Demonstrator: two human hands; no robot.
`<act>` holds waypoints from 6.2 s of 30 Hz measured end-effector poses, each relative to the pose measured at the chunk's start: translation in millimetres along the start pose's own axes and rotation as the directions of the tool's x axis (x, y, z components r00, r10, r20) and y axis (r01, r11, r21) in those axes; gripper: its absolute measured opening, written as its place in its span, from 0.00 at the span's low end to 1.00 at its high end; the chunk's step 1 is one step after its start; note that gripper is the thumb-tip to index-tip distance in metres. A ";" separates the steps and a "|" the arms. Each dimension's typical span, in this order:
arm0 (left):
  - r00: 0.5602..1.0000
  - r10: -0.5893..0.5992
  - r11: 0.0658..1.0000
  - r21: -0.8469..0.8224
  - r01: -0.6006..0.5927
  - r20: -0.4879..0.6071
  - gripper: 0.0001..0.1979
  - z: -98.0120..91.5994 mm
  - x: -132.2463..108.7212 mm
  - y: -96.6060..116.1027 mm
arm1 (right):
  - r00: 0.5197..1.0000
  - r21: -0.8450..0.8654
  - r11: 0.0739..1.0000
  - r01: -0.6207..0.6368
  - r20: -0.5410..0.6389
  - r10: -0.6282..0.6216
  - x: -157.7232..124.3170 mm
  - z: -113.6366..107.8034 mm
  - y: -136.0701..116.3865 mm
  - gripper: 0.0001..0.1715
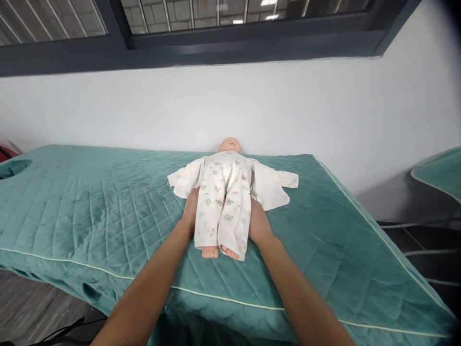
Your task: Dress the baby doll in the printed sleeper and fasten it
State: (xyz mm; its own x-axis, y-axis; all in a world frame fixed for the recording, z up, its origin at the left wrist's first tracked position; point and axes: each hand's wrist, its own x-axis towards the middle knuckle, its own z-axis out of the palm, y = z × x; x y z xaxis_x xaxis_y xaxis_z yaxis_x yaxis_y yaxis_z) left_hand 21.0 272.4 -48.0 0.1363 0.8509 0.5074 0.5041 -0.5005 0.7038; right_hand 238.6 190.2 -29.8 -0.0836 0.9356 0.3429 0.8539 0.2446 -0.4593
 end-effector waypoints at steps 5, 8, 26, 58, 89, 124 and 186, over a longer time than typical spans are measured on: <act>0.992 0.054 0.967 0.242 -0.081 0.114 0.08 -11.7 -8.1 6.9 | 0.999 -0.024 1.000 -0.010 0.035 0.011 1.1 -3.2 -2.4 0.14; 0.985 0.063 0.934 0.338 -0.114 0.160 0.09 -20.4 -17.8 11.6 | 0.998 -0.063 0.998 -0.015 0.052 0.018 0.7 -5.9 -3.6 0.13; 0.966 -0.209 0.876 0.411 0.255 -0.152 0.12 -25.7 -11.6 -24.3 | 0.887 -0.006 0.947 -0.320 -0.353 0.297 7.2 -26.9 46.1 0.13; 0.845 -0.414 0.757 0.388 0.526 -0.338 0.11 -27.4 13.0 -29.4 | 0.981 0.528 0.837 0.143 -0.189 -0.048 20.7 -21.3 -31.5 0.05; 0.741 -0.657 0.443 -0.867 0.228 -0.140 0.10 -45.3 10.9 -28.5 | 0.847 0.951 0.269 -0.153 -0.015 0.532 19.1 -2.6 11.6 0.30; 0.930 -0.308 0.937 -0.107 0.333 0.201 0.04 35.7 164.2 44.3 | 0.852 0.269 0.827 -0.494 -0.040 0.522 174.2 -22.5 -4.6 0.14; 0.886 -0.259 0.770 -0.472 0.429 0.383 0.11 35.4 158.7 39.8 | 0.941 0.444 0.853 -0.274 -0.059 0.333 172.7 -15.6 6.0 0.11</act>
State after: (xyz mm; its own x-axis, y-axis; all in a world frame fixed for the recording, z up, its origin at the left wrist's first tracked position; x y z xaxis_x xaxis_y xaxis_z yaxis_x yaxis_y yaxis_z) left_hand 92.9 393.2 42.9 0.3171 0.9453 0.0767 0.0443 -0.0955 0.9944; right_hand 237.4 349.3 39.4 0.2359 0.9469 0.2183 0.5237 0.0654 -0.8494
